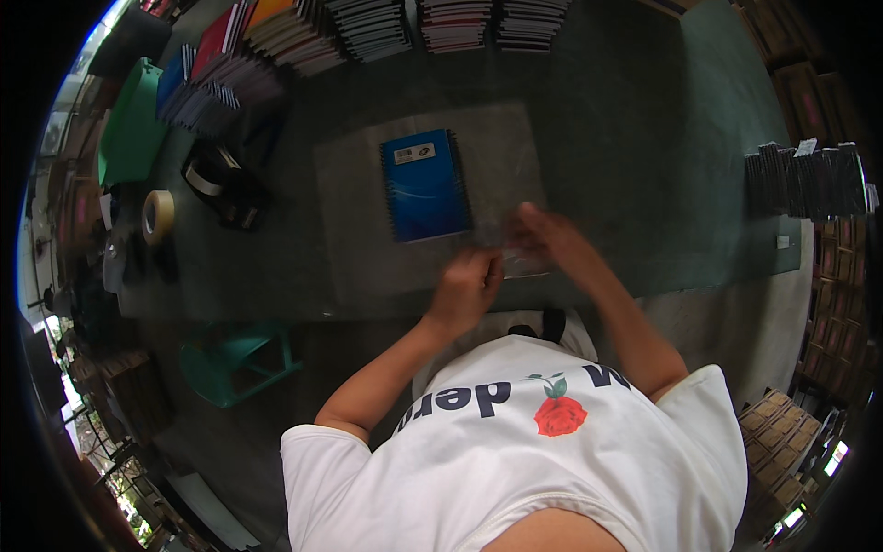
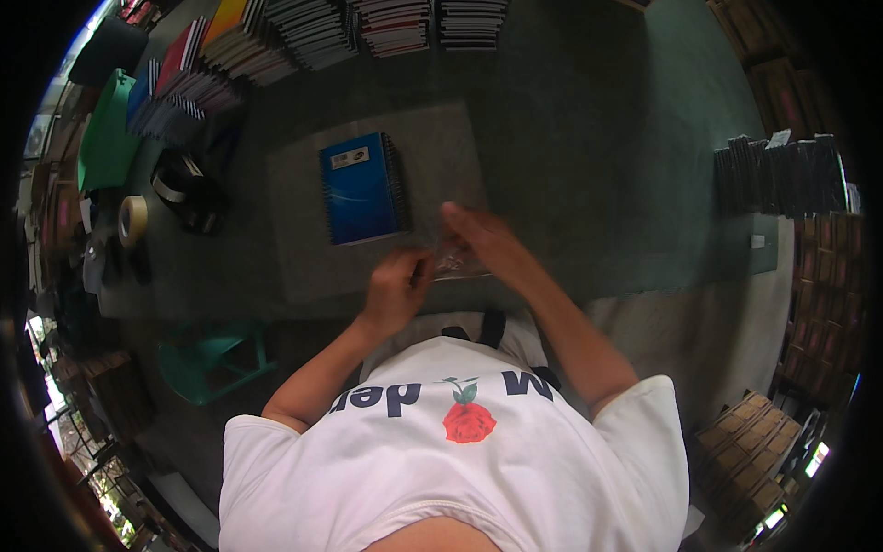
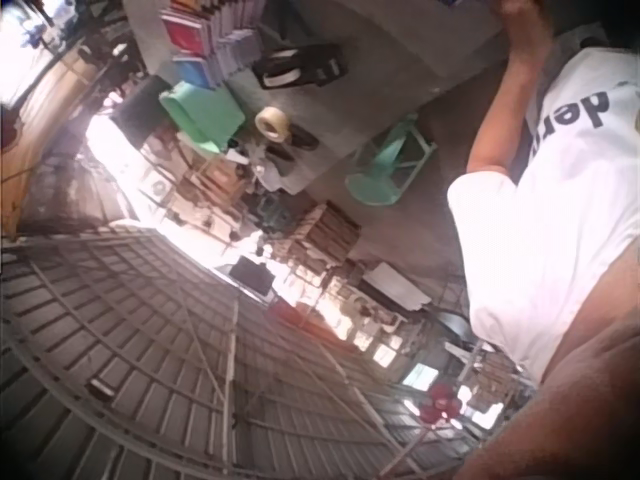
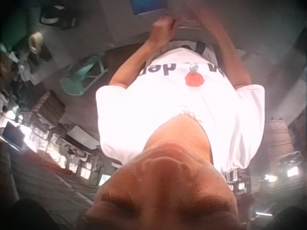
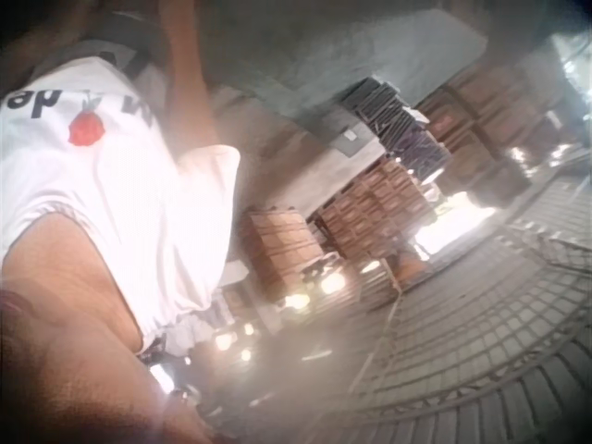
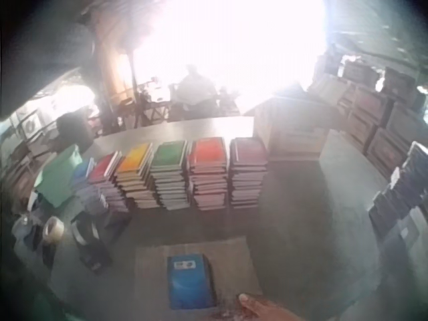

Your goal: The person gathers notebooks of different colors, stacks them together, and places them into plastic sleeves, securing each sleeve with tape.

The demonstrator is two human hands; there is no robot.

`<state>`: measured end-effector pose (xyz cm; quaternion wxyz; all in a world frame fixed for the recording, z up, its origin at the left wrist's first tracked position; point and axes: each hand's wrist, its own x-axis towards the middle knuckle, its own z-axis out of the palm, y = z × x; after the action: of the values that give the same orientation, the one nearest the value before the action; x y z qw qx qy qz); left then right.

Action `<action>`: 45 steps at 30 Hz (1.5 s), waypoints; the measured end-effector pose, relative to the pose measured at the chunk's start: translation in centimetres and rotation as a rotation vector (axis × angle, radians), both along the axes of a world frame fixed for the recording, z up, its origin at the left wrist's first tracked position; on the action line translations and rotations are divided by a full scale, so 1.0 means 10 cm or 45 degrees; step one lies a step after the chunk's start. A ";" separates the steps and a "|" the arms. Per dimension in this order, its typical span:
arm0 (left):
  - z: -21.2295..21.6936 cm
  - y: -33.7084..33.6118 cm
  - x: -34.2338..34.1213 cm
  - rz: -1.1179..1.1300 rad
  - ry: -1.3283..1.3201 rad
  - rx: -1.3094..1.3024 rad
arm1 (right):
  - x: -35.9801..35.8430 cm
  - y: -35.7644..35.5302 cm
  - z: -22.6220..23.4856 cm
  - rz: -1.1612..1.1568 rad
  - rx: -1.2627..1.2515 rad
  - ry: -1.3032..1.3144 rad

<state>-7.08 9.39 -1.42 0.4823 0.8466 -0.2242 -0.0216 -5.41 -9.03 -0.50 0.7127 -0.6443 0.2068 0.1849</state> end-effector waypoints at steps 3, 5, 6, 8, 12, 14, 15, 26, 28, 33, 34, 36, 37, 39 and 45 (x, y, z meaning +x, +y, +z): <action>0.04 0.06 0.04 -0.062 -0.015 0.016 | 0.17 0.16 0.03 0.081 -0.148 0.026; 0.17 0.17 0.10 -0.108 0.021 0.021 | 0.25 0.20 0.14 0.184 -0.286 0.036; 0.25 0.25 0.23 0.023 -0.134 -0.021 | 0.29 0.21 0.24 0.249 -0.312 0.021; 0.46 0.47 0.63 0.280 -0.208 -0.008 | 0.31 0.32 0.41 0.341 -0.427 -0.114; 0.63 0.61 1.11 0.327 -0.046 0.040 | 0.25 0.87 0.34 0.359 -0.769 -0.657; 0.61 0.47 1.27 0.258 -0.249 0.243 | 0.22 1.03 0.27 0.389 -0.863 -0.738; 0.57 0.33 1.36 0.257 -0.413 0.362 | 0.21 1.07 0.29 0.428 -0.882 -0.672; 0.86 0.42 2.15 -0.411 -0.008 -0.034 | 0.25 1.05 0.31 0.482 -1.093 -0.458; 0.80 0.55 1.95 -0.858 0.043 0.106 | 0.26 1.10 0.34 0.506 -1.208 -0.430; 0.49 0.60 1.80 -0.915 -0.175 0.478 | 0.21 0.84 0.11 0.077 -1.303 -0.943; 0.49 0.61 1.80 -0.913 -0.180 0.446 | 0.08 0.59 -0.20 -0.028 -1.317 -0.773; 0.47 0.61 1.83 -0.941 -0.204 0.432 | 0.08 0.35 -0.29 -0.127 -1.482 -0.621; 0.46 0.62 1.85 -0.960 -0.218 0.461 | 0.21 0.31 -0.04 -0.114 -1.626 -0.649; 0.48 0.58 1.89 -1.047 -0.179 0.490 | 0.31 0.47 0.00 0.069 -1.499 -0.860; 0.28 0.57 2.77 -0.841 0.384 0.322 | 0.47 1.06 0.29 0.452 -1.216 -0.859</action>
<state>20.66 15.04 1.37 0.3688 0.7688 -0.4069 -0.3277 -0.74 1.60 2.37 0.3297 -0.9403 -0.0807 -0.0264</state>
